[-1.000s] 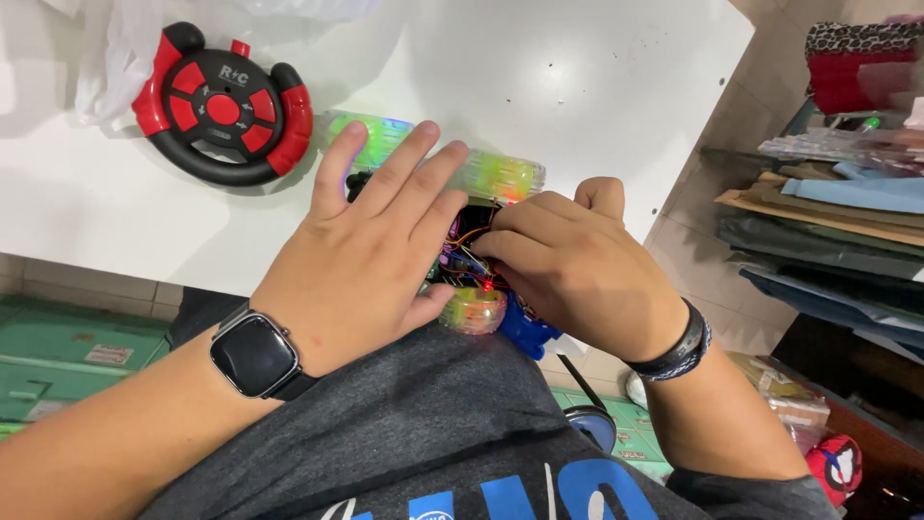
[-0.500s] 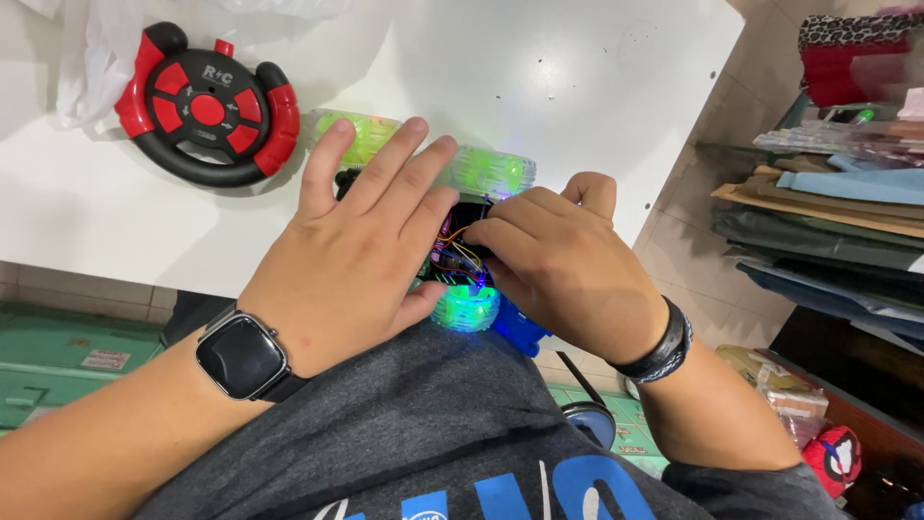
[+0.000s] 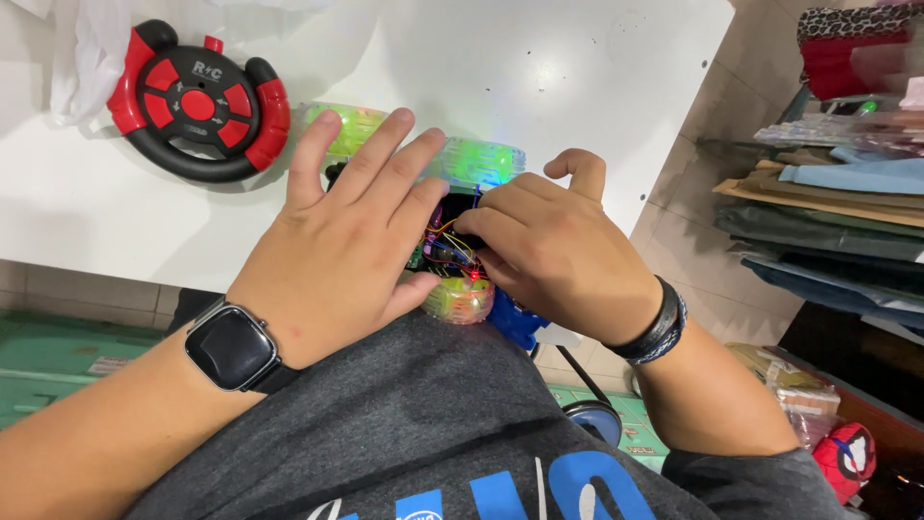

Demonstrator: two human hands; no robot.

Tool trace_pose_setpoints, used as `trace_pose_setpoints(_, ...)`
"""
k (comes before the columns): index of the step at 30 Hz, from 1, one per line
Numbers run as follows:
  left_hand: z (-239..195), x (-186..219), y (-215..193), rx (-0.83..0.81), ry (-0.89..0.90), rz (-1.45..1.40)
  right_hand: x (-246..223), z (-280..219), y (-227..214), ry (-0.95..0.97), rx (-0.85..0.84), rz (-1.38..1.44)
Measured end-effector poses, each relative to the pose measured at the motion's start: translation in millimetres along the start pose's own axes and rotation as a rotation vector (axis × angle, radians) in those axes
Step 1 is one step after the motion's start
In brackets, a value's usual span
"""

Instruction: Repairing and reassembling a remote-controlled toy car by connecting internal wiring and fitting the chassis components.

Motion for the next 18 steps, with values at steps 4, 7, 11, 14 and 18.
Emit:
trace_pose_setpoints(4,0,1,0,-0.002,0.007,0.010,2,-2,1,0.002,-0.010,-0.005)
trace_pose_setpoints(7,-3,1,-2,0.003,0.004,0.001,3,-3,4,0.020,-0.031,0.020)
trace_pose_setpoints(11,-3,0,-1,0.008,0.002,0.000,6,-4,3,0.028,-0.010,0.005)
trace_pose_setpoints(14,-5,-1,-2,0.008,0.000,-0.018,3,-4,0,-0.008,0.002,-0.022)
trace_pose_setpoints(18,-3,0,-4,0.008,0.007,-0.024,-2,-2,-12,-0.026,0.068,0.070)
Point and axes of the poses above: each hand's wrist, its own z-axis towards the middle knuckle, its own y-axis out of the palm, x = y × z, the point moved 9 cm from there along z, towards the middle knuckle, and after that the axes turned 9 degrees about x, right-handed, at the moved point
